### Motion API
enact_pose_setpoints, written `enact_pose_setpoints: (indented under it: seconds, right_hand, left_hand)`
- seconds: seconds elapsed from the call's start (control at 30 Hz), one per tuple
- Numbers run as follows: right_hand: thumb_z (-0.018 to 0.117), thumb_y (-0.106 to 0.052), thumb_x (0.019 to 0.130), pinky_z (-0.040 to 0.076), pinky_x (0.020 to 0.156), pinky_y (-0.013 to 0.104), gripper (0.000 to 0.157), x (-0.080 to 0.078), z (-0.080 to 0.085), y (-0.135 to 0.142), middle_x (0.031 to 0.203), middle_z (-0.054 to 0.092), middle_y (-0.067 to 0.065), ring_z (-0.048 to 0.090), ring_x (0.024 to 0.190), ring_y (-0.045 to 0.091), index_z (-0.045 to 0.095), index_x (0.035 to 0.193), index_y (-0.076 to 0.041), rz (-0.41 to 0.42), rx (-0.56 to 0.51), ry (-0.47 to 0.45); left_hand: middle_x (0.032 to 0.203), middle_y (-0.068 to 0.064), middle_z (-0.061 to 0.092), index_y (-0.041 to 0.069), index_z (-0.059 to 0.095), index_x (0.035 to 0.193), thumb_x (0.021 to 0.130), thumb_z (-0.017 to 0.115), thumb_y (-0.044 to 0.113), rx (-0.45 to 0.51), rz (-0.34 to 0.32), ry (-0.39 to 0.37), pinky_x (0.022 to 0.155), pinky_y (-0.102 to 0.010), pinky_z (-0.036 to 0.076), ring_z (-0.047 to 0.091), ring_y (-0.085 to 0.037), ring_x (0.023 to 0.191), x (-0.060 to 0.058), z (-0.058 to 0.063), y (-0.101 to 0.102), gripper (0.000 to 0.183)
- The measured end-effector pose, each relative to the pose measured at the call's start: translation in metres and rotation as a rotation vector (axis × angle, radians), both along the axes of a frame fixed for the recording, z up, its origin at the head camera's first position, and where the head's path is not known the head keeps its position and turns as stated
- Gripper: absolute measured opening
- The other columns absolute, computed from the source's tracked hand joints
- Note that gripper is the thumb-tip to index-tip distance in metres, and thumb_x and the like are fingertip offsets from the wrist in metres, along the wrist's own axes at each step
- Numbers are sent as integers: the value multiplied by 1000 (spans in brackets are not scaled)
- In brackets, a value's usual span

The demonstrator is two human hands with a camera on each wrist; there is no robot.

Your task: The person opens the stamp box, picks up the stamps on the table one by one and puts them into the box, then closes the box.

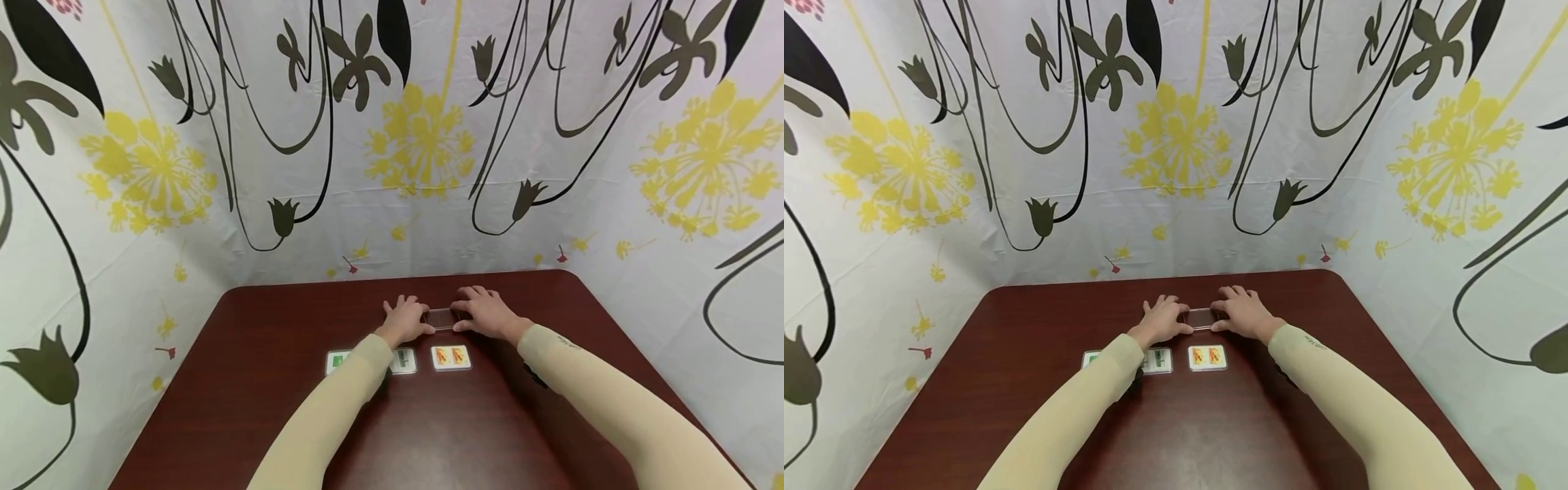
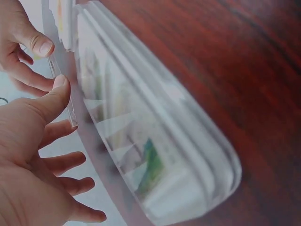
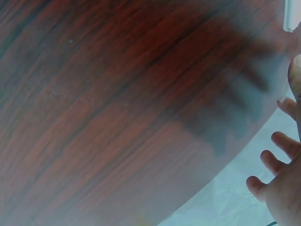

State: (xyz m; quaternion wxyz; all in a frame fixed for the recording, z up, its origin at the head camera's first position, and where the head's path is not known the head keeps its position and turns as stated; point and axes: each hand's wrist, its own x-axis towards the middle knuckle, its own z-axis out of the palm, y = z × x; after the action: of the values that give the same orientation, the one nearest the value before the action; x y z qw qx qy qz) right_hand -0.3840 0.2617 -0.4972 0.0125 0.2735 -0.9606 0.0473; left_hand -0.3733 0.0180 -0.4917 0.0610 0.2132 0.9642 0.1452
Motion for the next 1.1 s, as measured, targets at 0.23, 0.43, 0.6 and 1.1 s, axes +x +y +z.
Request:
enact_pose_setpoints:
  seconds: [0.23, 0.43, 0.6, 1.1]
  right_hand:
    - [66, -61, 89, 29, 105, 68, 59, 3, 11, -1, 154, 39, 15, 31, 141, 41, 66, 135, -23, -2, -4, 23]
    - [68, -60, 88, 30, 103, 68, 59, 10, 20, 0, 153, 41, 16, 33, 140, 41, 68, 132, -21, 19, -26, 78]
    - [70, -60, 87, 31, 102, 69, 58, 20, 25, 2, 153, 41, 17, 33, 140, 41, 70, 129, -21, 35, -45, 104]
    - [77, -57, 82, 33, 100, 69, 55, 59, 17, 6, 151, 44, 16, 38, 136, 39, 73, 124, -21, 114, -57, 97]
  left_hand:
    - [156, -10, 38, 22, 60, 142, 93, 70, 48, 29, -16, 13, 110, -73, 14, 24, -39, 147, 0, 10, -5, 56]
    - [160, -9, 33, 23, 60, 142, 92, 71, 48, 62, -29, 14, 111, -71, 13, 19, -38, 150, 2, 16, -7, 57]
    - [160, -8, 34, 23, 61, 140, 91, 71, 51, 57, -50, 32, 111, -71, 14, 20, -36, 150, 10, 21, -8, 57]
    - [159, -5, 35, 21, 65, 135, 90, 72, 53, -14, -153, 41, 110, -72, 15, 19, -35, 150, 42, 12, -7, 55]
